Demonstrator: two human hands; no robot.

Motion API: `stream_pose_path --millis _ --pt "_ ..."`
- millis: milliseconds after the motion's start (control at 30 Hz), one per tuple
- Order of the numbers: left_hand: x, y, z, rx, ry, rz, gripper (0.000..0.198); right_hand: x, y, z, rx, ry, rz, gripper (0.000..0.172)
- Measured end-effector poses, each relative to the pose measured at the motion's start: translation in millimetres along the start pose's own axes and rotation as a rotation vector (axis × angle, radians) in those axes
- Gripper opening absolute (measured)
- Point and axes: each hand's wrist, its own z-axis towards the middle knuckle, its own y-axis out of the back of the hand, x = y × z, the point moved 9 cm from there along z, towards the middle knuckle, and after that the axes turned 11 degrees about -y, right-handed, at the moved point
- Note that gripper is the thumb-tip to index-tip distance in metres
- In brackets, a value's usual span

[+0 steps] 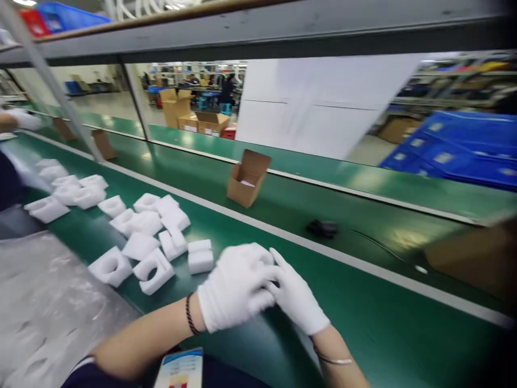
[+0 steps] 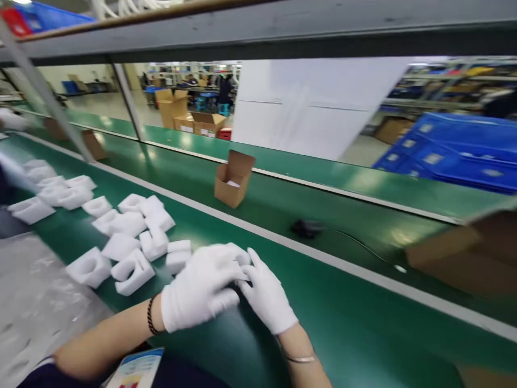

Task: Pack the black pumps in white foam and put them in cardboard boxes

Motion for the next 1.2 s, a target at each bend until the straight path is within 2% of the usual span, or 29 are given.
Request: stream_pose_path --millis 67,100,133,200,267,333,400,467,567,600,700,800,900,967,1000,1100,1200 --pt "34 -4.2 -12 -0.093 0.213 -0.175 0.058 15 13 -9 -0.074 0.072 0.02 0.019" --pt "51 -13.9 -20 -0.092 0.329 -0.285 0.077 27 20 -15 -0.127 0.16 0.031 0.018" --pt "63 -27.4 -26 -0.061 0.419 -0.397 0.094 39 27 -23 -0.184 0.262 0.045 0.02" --pt "73 -57.1 -32 0.016 0.494 -0.63 0.112 57 39 -38 -0.272 0.429 0.073 0.024" --pt "75 -78.5 -33 -0.023 0.522 -0.873 0.116 61 49 -48 -0.345 0.49 0.106 0.027" --pt "75 -98.3 -33 -0.094 0.557 -1.127 0.117 54 58 -57 -0.436 0.494 0.149 0.025" --pt "69 -120.8 -32 -0.082 0.569 -1.339 0.115 42 60 -65 -0.507 0.5 0.201 0.023" --pt "63 -139.2 -31 -0.041 0.522 -1.438 0.104 26 52 -69 -0.541 0.468 0.266 0.031" --pt "72 -153.9 -30 -0.115 0.465 -1.31 0.096 -12 30 -63 -0.572 0.224 0.398 0.054" --pt "79 -156.8 -32 -0.147 0.465 -1.223 0.098 -25 20 -58 -0.548 0.129 0.449 0.057" --pt "94 -161.1 -38 -0.209 0.485 -1.012 0.103 -46 -11 -46 -0.373 -0.021 0.651 0.045" --pt "100 -159.7 -43 -0.265 0.491 -1.015 0.102 -48 -26 -40 -0.231 -0.047 0.935 0.046" --pt "97 -156.4 -42 -0.292 0.422 -1.115 0.103 -44 -35 -37 -0.129 -0.037 1.182 0.075" --pt "94 -158.4 -40 -0.241 0.379 -1.094 0.107 -44 -41 -37 -0.099 -0.055 1.26 0.098" --pt "94 -160.8 -40 -0.203 0.371 -1.055 0.109 -45 -43 -37 -0.096 -0.075 1.273 0.104" --pt "95 -166.6 -42 -0.124 0.388 -0.94 0.118 -50 -46 -39 -0.112 -0.11 1.251 0.103" --pt "96 -167.3 -43 -0.104 0.422 -0.916 0.128 -49 -43 -41 -0.126 -0.099 1.187 0.098"
